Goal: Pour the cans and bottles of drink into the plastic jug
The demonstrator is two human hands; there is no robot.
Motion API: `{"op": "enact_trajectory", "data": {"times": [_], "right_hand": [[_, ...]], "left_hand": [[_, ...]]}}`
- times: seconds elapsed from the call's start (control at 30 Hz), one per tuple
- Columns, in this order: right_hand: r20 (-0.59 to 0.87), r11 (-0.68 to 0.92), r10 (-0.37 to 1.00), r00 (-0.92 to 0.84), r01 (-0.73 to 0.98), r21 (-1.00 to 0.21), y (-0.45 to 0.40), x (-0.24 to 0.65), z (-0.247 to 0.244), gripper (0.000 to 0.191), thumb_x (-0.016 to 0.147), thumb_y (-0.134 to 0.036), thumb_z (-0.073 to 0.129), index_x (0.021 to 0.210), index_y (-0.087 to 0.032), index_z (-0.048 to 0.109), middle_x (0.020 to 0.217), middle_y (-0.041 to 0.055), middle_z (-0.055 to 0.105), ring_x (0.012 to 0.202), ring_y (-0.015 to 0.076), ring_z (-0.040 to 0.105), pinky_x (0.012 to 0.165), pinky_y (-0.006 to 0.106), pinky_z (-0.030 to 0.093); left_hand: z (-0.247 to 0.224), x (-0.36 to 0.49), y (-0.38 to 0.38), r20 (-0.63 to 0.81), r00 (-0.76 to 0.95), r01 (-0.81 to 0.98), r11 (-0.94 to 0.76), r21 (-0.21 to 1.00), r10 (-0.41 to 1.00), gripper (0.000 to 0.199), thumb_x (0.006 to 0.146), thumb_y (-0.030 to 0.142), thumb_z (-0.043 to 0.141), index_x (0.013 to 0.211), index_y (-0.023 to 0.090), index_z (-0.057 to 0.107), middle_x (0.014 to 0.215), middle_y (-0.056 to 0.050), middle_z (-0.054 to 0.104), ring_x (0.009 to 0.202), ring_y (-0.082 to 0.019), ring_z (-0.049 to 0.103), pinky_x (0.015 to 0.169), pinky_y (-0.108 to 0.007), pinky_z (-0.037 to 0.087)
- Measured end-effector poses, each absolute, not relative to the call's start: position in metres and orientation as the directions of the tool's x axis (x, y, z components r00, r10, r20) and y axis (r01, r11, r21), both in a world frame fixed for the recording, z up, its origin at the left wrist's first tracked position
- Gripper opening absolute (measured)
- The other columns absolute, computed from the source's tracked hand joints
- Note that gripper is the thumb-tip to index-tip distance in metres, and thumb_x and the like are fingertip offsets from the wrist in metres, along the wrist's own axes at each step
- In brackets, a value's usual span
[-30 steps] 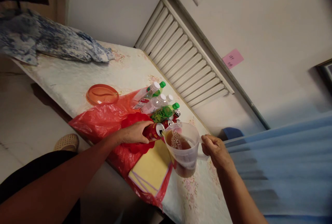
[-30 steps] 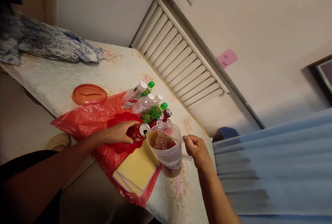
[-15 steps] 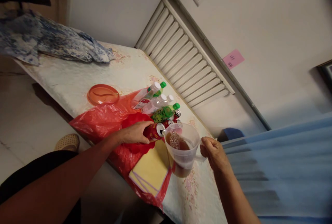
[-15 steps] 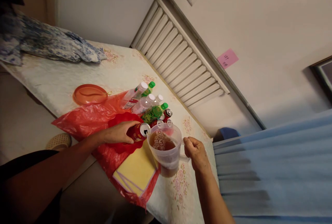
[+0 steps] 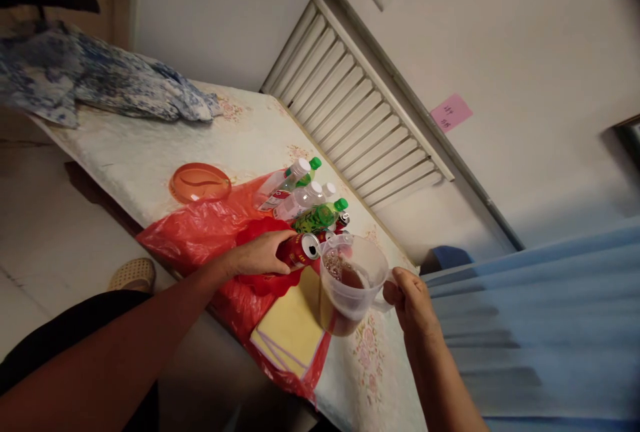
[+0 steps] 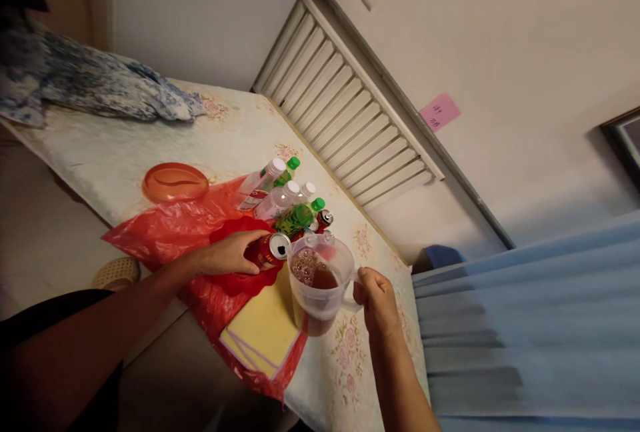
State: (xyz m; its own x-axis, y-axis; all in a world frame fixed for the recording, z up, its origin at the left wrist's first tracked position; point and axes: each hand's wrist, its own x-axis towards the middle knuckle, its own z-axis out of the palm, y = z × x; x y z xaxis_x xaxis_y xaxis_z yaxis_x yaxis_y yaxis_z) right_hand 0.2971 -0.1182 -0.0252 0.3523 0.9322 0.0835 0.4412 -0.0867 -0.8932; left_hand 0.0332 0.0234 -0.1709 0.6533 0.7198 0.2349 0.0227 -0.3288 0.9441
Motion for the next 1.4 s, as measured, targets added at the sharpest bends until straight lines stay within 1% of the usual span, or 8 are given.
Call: {"op": "enact_trajectory", "data": {"times": [0.23,0.43,0.57,0.67,0.87,1.0,1.17,1.4], "right_hand": [[0.197,0.064,0.899,0.391,0.326,-0.943,-0.117,0.290,-0.020,0.048,0.082,-0.048,0.060,0.054,-0.024,0.028,0.049,-0.0099,0.019,0.043,0.0075,0.016,0.041,0.025,0.018],[0.227,0.200,0.845,0.484,0.108,-0.974,-0.100,0.270,-0.029,0.044,0.075,-0.039,0.065,0.056,-0.024,0.029,0.049,-0.0116,0.018,0.041,0.0053,0.010,0.037,0.022,0.014],[0.213,0.253,0.838,0.503,-0.012,-0.967,-0.086,0.252,-0.042,0.040,0.075,-0.036,0.065,0.057,-0.023,0.031,0.049,-0.0112,0.023,0.040,0.0050,0.013,0.037,0.020,0.017],[0.190,0.272,0.829,0.526,-0.081,-0.959,-0.076,0.238,-0.052,0.038,0.074,-0.038,0.066,0.058,-0.023,0.034,0.049,-0.0102,0.029,0.039,0.0051,0.017,0.037,0.020,0.018],[0.236,0.288,0.833,0.501,-0.029,-0.957,-0.054,0.215,-0.077,0.043,0.079,-0.044,0.060,0.057,-0.023,0.030,0.045,-0.0109,0.027,0.037,0.0055,0.020,0.039,0.022,0.022],[0.214,0.299,0.848,0.485,-0.105,-0.948,-0.043,0.204,-0.098,0.044,0.079,-0.046,0.060,0.057,-0.023,0.031,0.042,-0.0115,0.029,0.037,0.0052,0.019,0.040,0.022,0.021],[0.210,0.311,0.839,0.502,-0.126,-0.942,-0.041,0.199,-0.119,0.042,0.080,-0.043,0.060,0.058,-0.023,0.030,0.044,-0.0117,0.030,0.038,0.0052,0.019,0.042,0.021,0.021],[0.219,0.305,0.835,0.505,-0.094,-0.948,-0.048,0.205,-0.134,0.042,0.086,-0.044,0.053,0.060,-0.023,0.028,0.048,-0.0116,0.027,0.041,0.0062,0.020,0.044,0.022,0.025]], "left_hand": [[-0.168,0.027,0.028,0.273,0.537,0.032,-0.342,0.939,0.798,0.076,0.062,0.024,0.072,0.134,0.021,0.050,0.137,-0.007,0.060,0.127,-0.029,0.055,0.108,-0.039,0.044],[-0.164,0.019,0.029,0.380,0.269,0.057,-0.408,0.911,0.885,0.075,0.066,0.030,0.072,0.136,0.018,0.048,0.139,-0.009,0.058,0.129,-0.031,0.053,0.113,-0.044,0.039],[-0.160,0.012,0.028,0.380,0.095,0.073,-0.387,0.919,0.920,0.070,0.069,0.031,0.072,0.135,0.018,0.049,0.135,-0.009,0.060,0.125,-0.029,0.056,0.111,-0.042,0.042],[-0.160,0.008,0.030,0.407,-0.016,0.098,-0.403,0.910,0.913,0.070,0.071,0.030,0.072,0.136,0.019,0.048,0.137,-0.009,0.058,0.128,-0.029,0.054,0.113,-0.041,0.040],[-0.165,0.002,0.034,0.394,-0.199,0.185,-0.360,0.914,0.897,0.068,0.071,0.028,0.075,0.134,0.021,0.049,0.134,-0.009,0.059,0.128,-0.029,0.053,0.112,-0.041,0.041],[-0.168,0.001,0.035,0.417,-0.289,0.187,-0.376,0.908,0.862,0.063,0.067,0.023,0.077,0.126,0.019,0.055,0.122,-0.009,0.065,0.117,-0.029,0.061,0.104,-0.042,0.047],[-0.170,-0.002,0.037,0.400,-0.311,0.172,-0.363,0.916,0.862,0.064,0.065,0.024,0.079,0.124,0.017,0.057,0.118,-0.010,0.066,0.112,-0.029,0.063,0.100,-0.044,0.049],[-0.170,-0.004,0.034,0.396,-0.317,0.178,-0.356,0.917,0.862,0.066,0.064,0.024,0.079,0.125,0.015,0.056,0.122,-0.012,0.066,0.116,-0.029,0.062,0.104,-0.044,0.047]]}}
